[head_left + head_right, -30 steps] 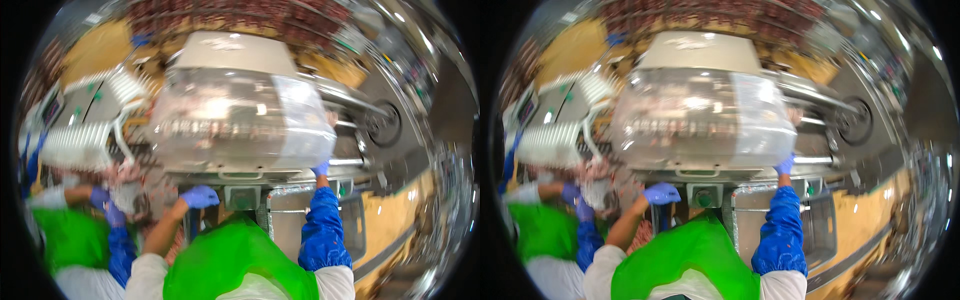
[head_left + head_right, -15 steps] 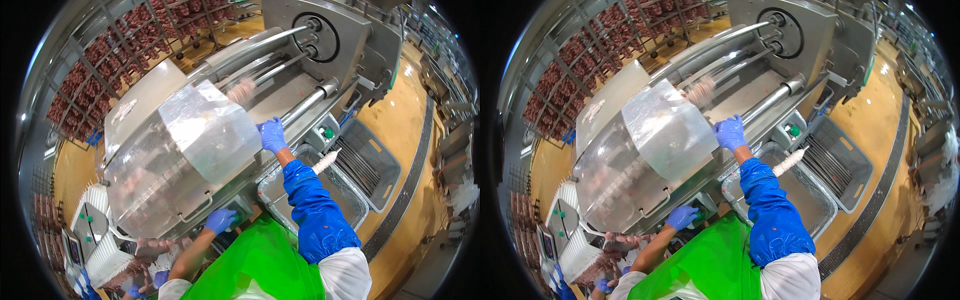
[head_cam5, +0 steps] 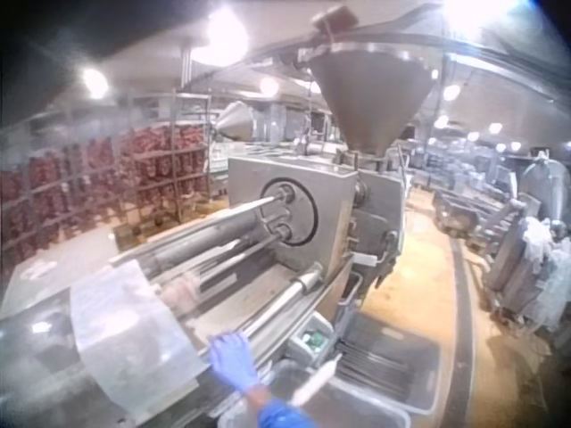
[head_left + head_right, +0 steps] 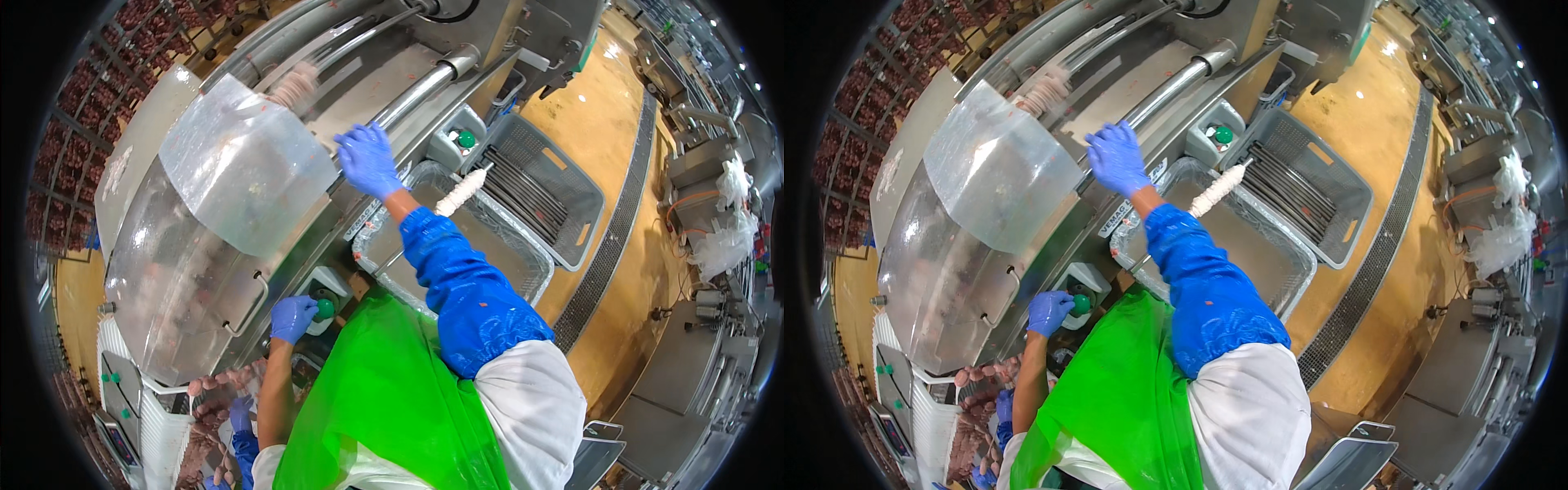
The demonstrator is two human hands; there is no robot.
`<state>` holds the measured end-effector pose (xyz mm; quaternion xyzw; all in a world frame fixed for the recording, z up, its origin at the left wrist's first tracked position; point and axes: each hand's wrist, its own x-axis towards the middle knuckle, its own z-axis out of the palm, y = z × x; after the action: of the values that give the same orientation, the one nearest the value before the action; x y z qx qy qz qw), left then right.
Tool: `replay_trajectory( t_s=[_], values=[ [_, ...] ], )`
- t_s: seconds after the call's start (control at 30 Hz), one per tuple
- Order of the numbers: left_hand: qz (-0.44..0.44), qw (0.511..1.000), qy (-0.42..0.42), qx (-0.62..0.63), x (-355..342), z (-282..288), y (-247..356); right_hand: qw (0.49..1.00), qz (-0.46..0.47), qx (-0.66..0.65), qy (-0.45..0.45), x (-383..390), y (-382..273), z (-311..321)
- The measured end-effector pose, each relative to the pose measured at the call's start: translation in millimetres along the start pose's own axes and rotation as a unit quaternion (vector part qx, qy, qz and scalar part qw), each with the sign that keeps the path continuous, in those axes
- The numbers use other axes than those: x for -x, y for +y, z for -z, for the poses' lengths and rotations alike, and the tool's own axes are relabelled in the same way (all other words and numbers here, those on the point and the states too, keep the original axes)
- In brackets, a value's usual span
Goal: The person operates a sausage-making machine, feeding casing onto the rollers and guiding the extruded meat into the casing. They adjust the machine's controls and handle the continuous sausage links as they are formed.
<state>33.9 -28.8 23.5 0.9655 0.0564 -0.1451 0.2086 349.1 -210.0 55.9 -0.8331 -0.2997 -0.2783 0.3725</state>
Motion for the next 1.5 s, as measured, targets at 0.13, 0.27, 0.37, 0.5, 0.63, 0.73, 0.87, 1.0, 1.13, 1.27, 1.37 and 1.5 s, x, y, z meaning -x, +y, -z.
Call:
replay_trajectory(
  t_s=[0.13, 0.27, 0.37, 0.5, 0.63, 0.73, 0.87, 1.0, 1.13, 1.27, 1.37, 1.5],
  values=[
    [0.052, 0.996, 0.021, 0.076, 14.2, -13.1, -13.1, 0.989, -0.138, -0.001, 0.043, 62.2, 35.4, 56.5],
    [0.068, 0.980, -0.010, 0.186, 27.1, 0.8, 0.8, 0.817, -0.532, 0.025, 0.219, 178.0, 134.0, 53.5],
    [0.052, 0.977, -0.054, 0.200, 22.5, 13.7, 17.3, 0.430, -0.642, -0.622, 0.122, 213.8, 163.5, 45.6],
    [-0.033, 0.975, -0.025, 0.219, 1.5, 46.8, 59.0, 0.445, -0.560, -0.693, 0.090, 208.8, 158.9, 34.9],
    [-0.112, 0.958, 0.125, 0.233, -15.4, 52.0, 102.3, 0.443, -0.581, -0.667, 0.147, 109.6, 41.5, 81.9],
    [-0.128, 0.971, 0.151, 0.132, -37.6, 28.4, 126.0, 0.475, -0.481, -0.730, 0.096, 65.9, 7.1, 94.4],
    [-0.042, 0.956, 0.025, 0.291, -48.7, 37.0, 145.7, 0.591, -0.342, -0.729, 0.044, 17.4, -60.3, 127.1],
    [-0.147, 0.911, 0.151, 0.354, -51.4, 56.6, 153.8, 0.676, -0.338, -0.654, -0.032, 31.4, -110.7, 111.6],
    [-0.119, 0.893, 0.147, 0.408, -40.3, 54.1, 130.9, 0.660, -0.318, -0.671, -0.113, 15.7, -99.7, 106.1],
    [-0.072, 0.916, 0.135, 0.372, -18.2, 64.2, 125.7, 0.614, -0.360, -0.702, 0.012, -40.8, -54.8, 111.1],
    [-0.091, 0.907, 0.158, 0.379, -21.1, 48.0, 122.1, 0.676, -0.306, -0.671, -0.007, -10.9, -71.7, 77.8],
    [-0.076, 0.908, 0.170, 0.376, -8.0, 71.3, 118.6, 0.649, -0.296, -0.686, -0.144, 13.2, -108.4, 74.2]
  ],
)
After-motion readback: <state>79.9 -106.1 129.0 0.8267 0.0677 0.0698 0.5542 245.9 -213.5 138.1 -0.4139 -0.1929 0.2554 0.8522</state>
